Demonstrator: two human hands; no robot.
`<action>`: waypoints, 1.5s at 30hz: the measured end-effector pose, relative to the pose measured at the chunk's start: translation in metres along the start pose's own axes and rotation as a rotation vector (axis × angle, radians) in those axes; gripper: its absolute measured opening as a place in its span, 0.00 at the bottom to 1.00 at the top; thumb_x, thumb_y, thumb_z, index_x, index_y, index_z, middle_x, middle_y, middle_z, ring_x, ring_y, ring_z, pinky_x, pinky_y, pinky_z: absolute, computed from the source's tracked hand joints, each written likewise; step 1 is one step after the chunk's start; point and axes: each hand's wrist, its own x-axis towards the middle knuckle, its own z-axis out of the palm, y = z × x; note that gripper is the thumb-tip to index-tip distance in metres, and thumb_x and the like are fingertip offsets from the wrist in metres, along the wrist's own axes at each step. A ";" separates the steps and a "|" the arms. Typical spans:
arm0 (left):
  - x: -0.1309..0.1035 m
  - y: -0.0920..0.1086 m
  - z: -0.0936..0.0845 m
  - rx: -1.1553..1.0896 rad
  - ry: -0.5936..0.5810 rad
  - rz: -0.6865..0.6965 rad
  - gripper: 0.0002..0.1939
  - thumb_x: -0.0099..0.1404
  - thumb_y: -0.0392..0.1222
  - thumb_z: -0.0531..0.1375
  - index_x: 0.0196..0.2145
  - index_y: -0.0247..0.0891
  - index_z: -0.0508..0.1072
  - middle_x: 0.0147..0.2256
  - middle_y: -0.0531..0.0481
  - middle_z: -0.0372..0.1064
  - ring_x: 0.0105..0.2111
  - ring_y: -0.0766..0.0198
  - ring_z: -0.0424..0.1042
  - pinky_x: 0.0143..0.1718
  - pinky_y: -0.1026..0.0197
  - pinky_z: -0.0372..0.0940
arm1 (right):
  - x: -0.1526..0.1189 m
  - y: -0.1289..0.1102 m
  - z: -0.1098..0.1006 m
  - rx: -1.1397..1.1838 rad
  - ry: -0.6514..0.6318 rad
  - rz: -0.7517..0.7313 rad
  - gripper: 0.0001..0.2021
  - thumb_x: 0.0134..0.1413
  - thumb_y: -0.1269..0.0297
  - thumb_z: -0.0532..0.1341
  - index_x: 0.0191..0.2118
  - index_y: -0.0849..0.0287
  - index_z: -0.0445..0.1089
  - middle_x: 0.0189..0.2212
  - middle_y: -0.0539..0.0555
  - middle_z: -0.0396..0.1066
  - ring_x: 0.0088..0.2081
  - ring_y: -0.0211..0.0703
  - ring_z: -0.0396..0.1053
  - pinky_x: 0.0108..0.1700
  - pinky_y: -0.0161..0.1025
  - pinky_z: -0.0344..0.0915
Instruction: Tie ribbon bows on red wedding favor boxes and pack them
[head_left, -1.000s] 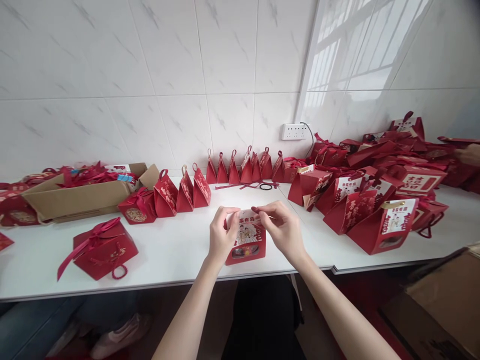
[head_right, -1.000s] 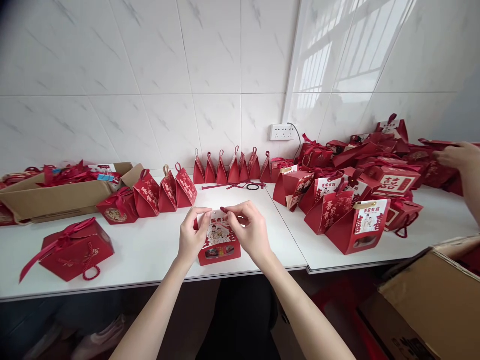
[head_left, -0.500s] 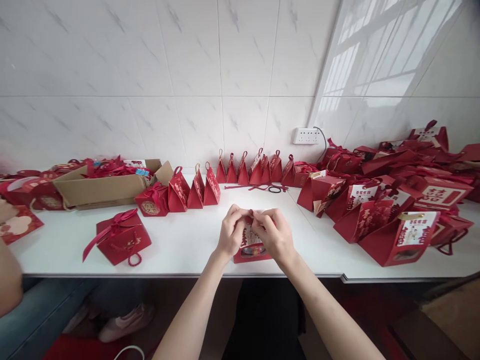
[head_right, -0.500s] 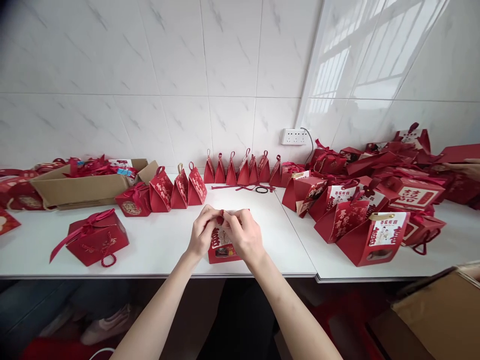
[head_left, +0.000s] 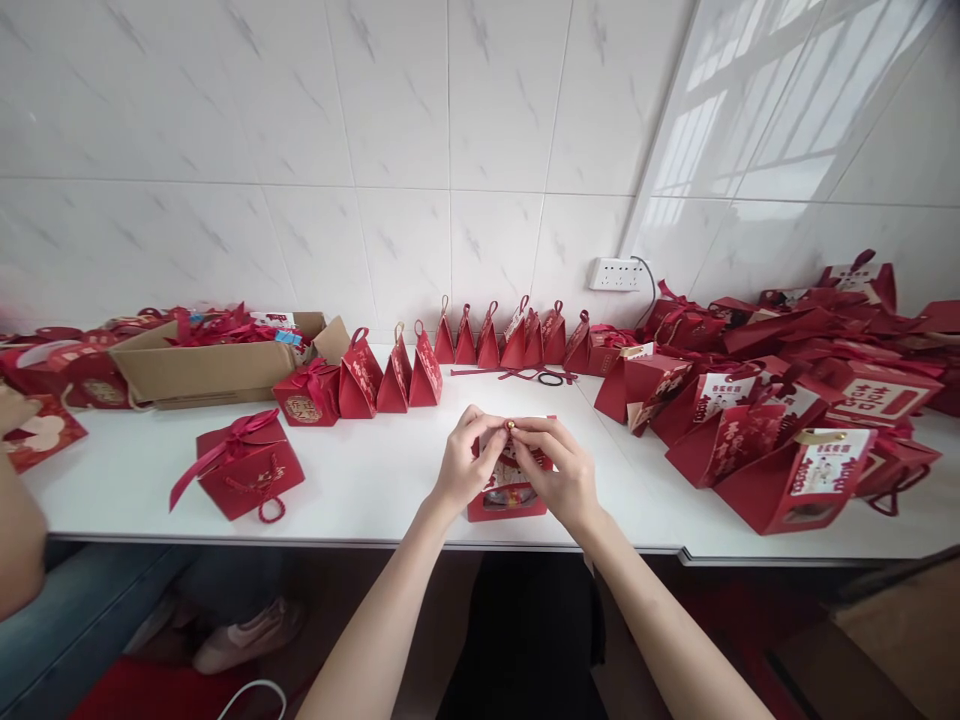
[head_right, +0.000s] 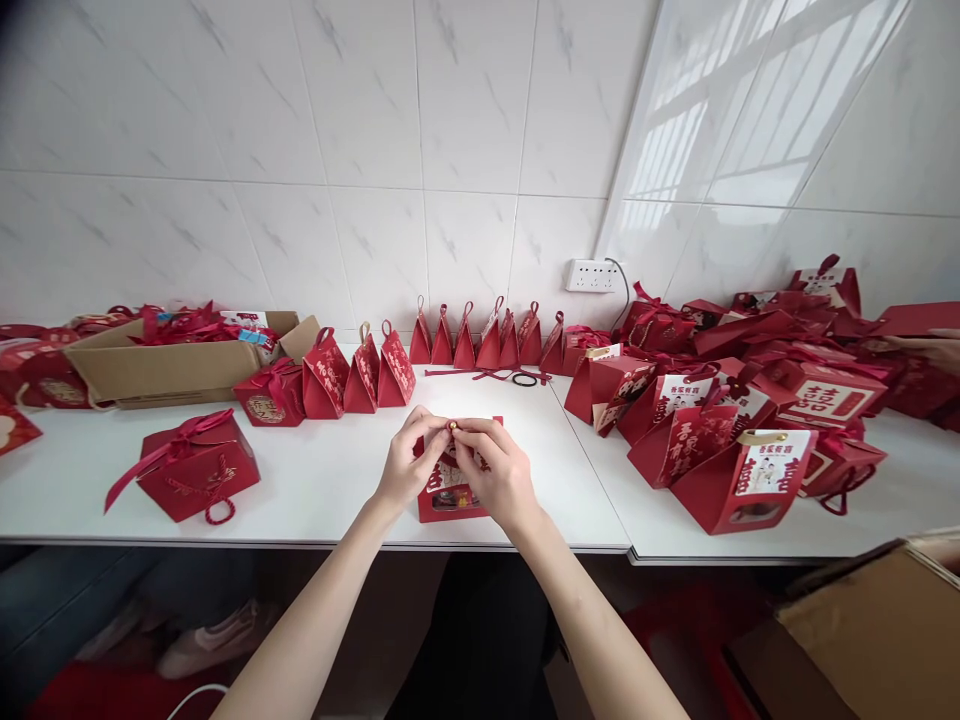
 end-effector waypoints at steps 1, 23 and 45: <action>0.000 0.000 0.000 0.004 0.002 0.003 0.09 0.65 0.42 0.54 0.34 0.39 0.73 0.29 0.52 0.59 0.29 0.66 0.64 0.33 0.63 0.64 | 0.001 -0.002 -0.001 0.026 -0.018 0.037 0.09 0.58 0.72 0.57 0.38 0.53 0.72 0.38 0.55 0.74 0.39 0.43 0.74 0.43 0.42 0.73; -0.001 -0.009 0.003 0.120 0.014 0.121 0.08 0.68 0.38 0.51 0.35 0.40 0.70 0.30 0.52 0.59 0.29 0.68 0.65 0.30 0.65 0.63 | 0.013 -0.010 -0.005 0.260 -0.168 0.460 0.04 0.52 0.69 0.57 0.29 0.55 0.69 0.32 0.52 0.74 0.35 0.43 0.72 0.39 0.41 0.69; 0.011 0.013 -0.015 -0.046 -0.178 -0.189 0.12 0.62 0.48 0.58 0.33 0.38 0.77 0.29 0.51 0.61 0.32 0.65 0.64 0.35 0.62 0.61 | -0.001 0.014 0.002 0.072 0.041 -0.083 0.12 0.57 0.79 0.54 0.30 0.57 0.70 0.29 0.51 0.69 0.30 0.37 0.70 0.31 0.34 0.70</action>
